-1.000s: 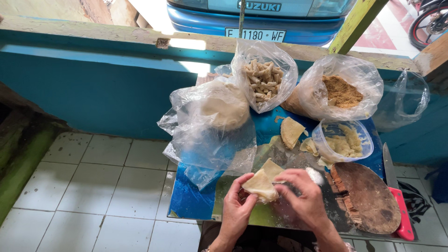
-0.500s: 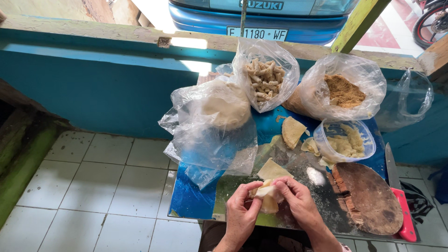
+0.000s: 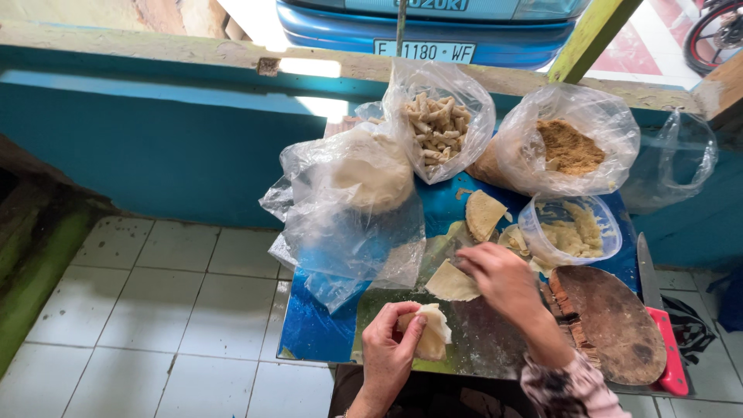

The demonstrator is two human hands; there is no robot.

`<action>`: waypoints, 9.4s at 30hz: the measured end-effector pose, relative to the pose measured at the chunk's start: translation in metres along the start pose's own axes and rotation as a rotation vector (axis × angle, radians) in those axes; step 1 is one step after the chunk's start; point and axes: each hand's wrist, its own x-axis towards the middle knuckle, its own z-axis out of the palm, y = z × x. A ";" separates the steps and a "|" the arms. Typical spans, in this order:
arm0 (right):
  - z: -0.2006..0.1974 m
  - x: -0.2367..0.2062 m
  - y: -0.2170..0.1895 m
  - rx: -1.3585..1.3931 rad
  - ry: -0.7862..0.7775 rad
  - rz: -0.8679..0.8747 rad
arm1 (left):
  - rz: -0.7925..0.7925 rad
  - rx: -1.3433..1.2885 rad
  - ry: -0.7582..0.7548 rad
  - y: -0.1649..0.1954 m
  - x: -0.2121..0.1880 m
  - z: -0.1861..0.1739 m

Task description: The person spoons brown filling from a plastic bag onto triangular dough wrappers on a small table and folds the wrappers closed by hand, setting the folded pastries on the table. They repeat this for wrapper after wrapper, occasionally reaching into the filling bag for more.

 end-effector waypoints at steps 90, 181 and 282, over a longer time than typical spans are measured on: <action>0.045 -0.096 0.005 1.456 -0.141 0.665 | -0.243 -0.391 -0.149 -0.017 -0.009 0.014; -0.003 -0.090 -0.033 -0.172 0.056 -0.214 | -0.428 -0.960 -0.071 -0.041 -0.011 -0.012; 0.008 -0.131 -0.009 0.121 0.230 -0.148 | -0.212 -0.678 -0.121 -0.036 -0.011 -0.033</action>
